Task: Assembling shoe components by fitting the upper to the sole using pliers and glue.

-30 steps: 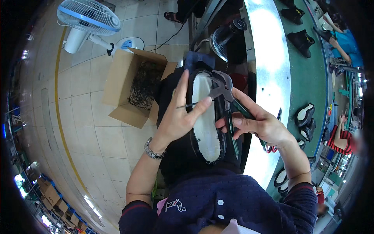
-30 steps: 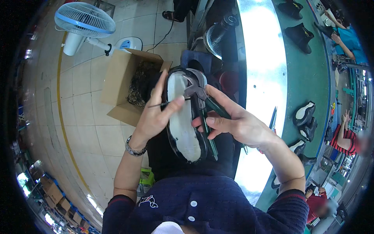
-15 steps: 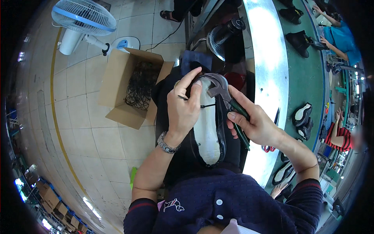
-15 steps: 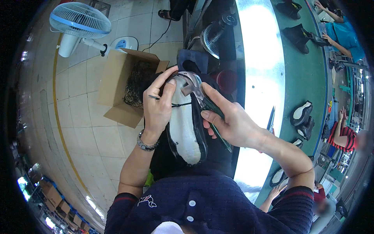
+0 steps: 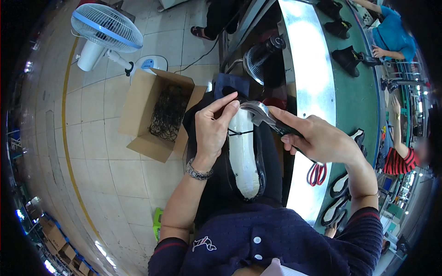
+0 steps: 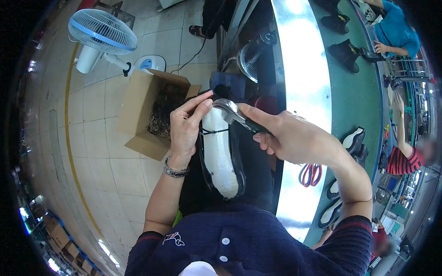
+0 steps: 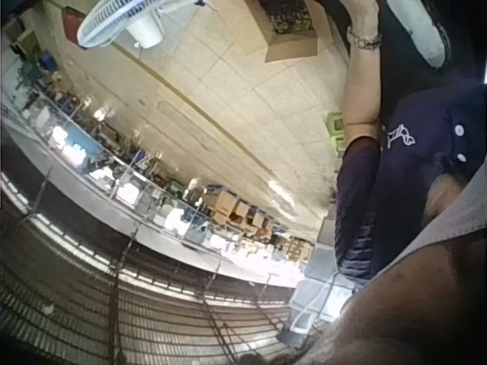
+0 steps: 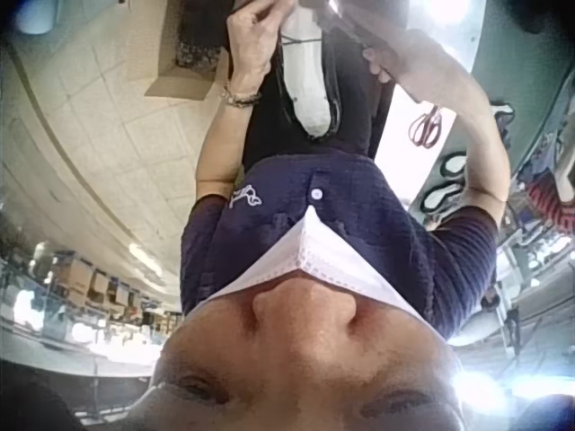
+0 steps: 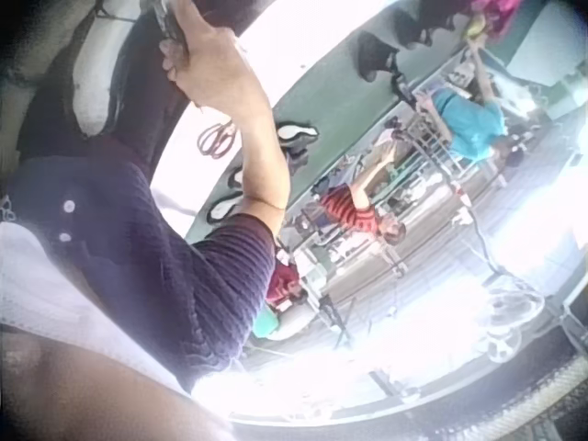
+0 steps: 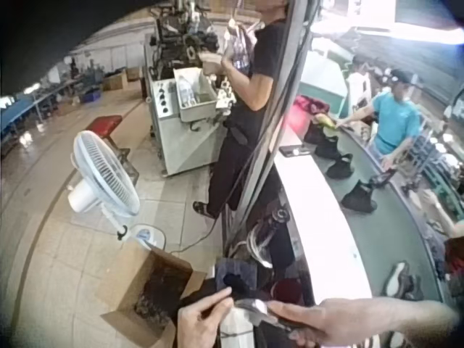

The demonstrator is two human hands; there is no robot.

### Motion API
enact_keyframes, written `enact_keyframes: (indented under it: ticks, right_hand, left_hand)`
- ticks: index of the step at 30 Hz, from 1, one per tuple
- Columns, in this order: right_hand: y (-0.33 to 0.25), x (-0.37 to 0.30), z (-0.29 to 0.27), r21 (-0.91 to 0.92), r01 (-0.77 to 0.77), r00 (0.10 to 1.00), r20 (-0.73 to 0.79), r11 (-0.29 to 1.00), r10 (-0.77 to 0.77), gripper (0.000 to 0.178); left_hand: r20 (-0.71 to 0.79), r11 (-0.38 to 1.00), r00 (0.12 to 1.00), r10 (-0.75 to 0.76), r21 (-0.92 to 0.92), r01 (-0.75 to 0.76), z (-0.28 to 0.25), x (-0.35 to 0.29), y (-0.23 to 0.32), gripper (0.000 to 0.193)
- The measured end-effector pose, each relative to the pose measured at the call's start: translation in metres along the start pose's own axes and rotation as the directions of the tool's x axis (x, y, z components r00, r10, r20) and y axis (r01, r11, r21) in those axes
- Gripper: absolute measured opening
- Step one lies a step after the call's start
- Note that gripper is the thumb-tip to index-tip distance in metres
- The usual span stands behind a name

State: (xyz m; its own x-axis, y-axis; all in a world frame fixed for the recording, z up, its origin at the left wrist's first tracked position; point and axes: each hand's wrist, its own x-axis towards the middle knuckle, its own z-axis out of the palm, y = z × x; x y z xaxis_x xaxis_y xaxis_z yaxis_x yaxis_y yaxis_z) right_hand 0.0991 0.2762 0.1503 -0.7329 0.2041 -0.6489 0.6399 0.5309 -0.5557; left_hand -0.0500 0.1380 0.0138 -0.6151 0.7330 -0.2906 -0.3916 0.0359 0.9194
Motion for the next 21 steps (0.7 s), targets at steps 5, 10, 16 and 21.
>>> enact_keyframes:
  ticks: [5, 10, 16, 21]
  right_hand:
    - [-0.019, 0.008, 0.024, -0.079, 0.226, 0.776, -0.588, 0.971, -0.228, 0.066]
    - [-0.007, 0.022, 0.025, -0.378, 0.041, 0.955, -0.258, 0.925, -0.148, 0.064]
    - [0.009, 0.035, 0.050, -0.378, 0.016, 0.901, -0.396, 0.926, -0.177, 0.069]
    - [-0.002, 0.027, 0.030, -0.441, 0.182, 0.842, -0.392, 0.879, -0.371, 0.073]
  left_hand:
    - [0.026, 0.999, 0.998, 0.053, 0.007, -0.053, 0.000, -0.002, 0.002, 0.026]
    - [0.033, 0.992, 0.997, 0.077, 0.101, -0.080, -0.011, 0.000, -0.007, 0.029]
    - [0.075, 0.999, 0.997, 0.033, 0.018, -0.035, -0.007, 0.003, -0.002, 0.030]
    - [0.094, 1.000, 0.996, -0.007, 0.014, 0.006, -0.015, 0.003, 0.000, 0.035]
